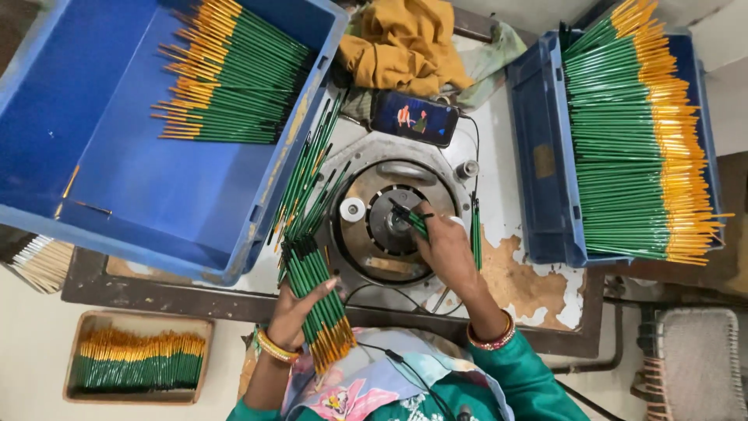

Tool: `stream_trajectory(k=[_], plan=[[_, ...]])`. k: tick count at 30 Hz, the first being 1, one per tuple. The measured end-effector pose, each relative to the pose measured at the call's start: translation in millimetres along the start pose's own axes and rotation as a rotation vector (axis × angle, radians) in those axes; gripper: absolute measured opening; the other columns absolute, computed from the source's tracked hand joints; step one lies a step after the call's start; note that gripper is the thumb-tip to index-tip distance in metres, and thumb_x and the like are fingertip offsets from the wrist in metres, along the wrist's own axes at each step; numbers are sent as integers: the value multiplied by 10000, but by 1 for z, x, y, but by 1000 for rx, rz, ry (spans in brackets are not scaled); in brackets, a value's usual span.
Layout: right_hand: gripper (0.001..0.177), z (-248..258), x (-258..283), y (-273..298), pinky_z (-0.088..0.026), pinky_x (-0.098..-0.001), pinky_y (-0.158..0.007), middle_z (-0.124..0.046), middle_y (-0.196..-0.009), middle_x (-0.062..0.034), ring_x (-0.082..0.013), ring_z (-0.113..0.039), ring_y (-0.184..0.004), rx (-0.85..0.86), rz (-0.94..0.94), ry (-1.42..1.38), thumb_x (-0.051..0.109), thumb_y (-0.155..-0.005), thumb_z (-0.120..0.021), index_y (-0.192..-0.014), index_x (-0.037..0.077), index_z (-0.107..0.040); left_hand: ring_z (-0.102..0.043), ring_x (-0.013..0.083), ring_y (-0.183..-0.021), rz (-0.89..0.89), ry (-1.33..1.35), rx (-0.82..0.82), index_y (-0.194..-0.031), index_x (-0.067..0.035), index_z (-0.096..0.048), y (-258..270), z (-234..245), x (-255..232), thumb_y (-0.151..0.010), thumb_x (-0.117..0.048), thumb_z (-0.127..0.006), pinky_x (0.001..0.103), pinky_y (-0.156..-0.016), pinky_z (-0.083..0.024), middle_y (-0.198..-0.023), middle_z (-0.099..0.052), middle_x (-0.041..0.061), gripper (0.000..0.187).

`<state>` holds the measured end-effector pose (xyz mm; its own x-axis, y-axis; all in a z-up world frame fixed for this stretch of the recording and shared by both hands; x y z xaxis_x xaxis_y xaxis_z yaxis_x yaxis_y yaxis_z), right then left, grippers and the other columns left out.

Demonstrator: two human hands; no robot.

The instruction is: Feeding bundles of sticks into a machine for processing, likely incense manufacturing.

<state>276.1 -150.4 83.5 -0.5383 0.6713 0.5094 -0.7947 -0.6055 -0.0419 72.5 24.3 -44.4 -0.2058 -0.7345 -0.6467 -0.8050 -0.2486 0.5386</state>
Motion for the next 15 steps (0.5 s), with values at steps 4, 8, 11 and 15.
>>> stream_trajectory(k=[4, 8, 11, 15], plan=[[380, -4, 7, 6, -500, -509, -705, -669, -858, -241, -459, -658, -827, -3, 85, 11, 25, -856, -712, -1218, 11, -597, -760, 262, -833, 95, 16, 71, -1157, 7, -612, 6, 2, 17, -817, -2, -759, 378, -696, -636, -1003, -750, 141, 370], [338, 25, 60, 32, -533, -470, -759, -695, -928, -218, -413, -693, -881, -153, 125, -59, -1, -839, -672, -1172, 22, -620, -744, 262, -855, -37, -85, 145, -1134, 82, -650, 8, -9, 4, -874, 18, -808, 378, -722, -618, -983, -718, 173, 311], [209, 43, 70, 46, -553, -413, -749, -714, -944, -179, -350, -721, -864, -260, 39, -188, 14, -880, -693, -1084, 42, -651, -777, 186, -891, 41, -38, 176, -1144, -87, -650, 20, -20, 5, -763, -33, -772, 345, -781, -659, -996, -756, 84, 404], [230, 20, 84, 34, -548, -392, -707, -724, -924, -165, -333, -715, -839, 139, 200, -258, 83, -864, -776, -1060, 15, -677, -699, 187, -948, -368, -427, 370, -1162, 34, -669, 27, -63, -54, -814, 15, -826, 325, -830, -577, -1054, -741, 125, 382]])
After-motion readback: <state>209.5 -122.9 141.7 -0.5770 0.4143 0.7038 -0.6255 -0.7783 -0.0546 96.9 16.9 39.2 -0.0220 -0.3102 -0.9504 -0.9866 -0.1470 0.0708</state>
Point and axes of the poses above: each hand's wrist, its own y-axis away from the middle knuckle, its own z-axis out of the back of the hand, x = y × z, the point moved 8 cm from there along -y, towards the middle knuckle
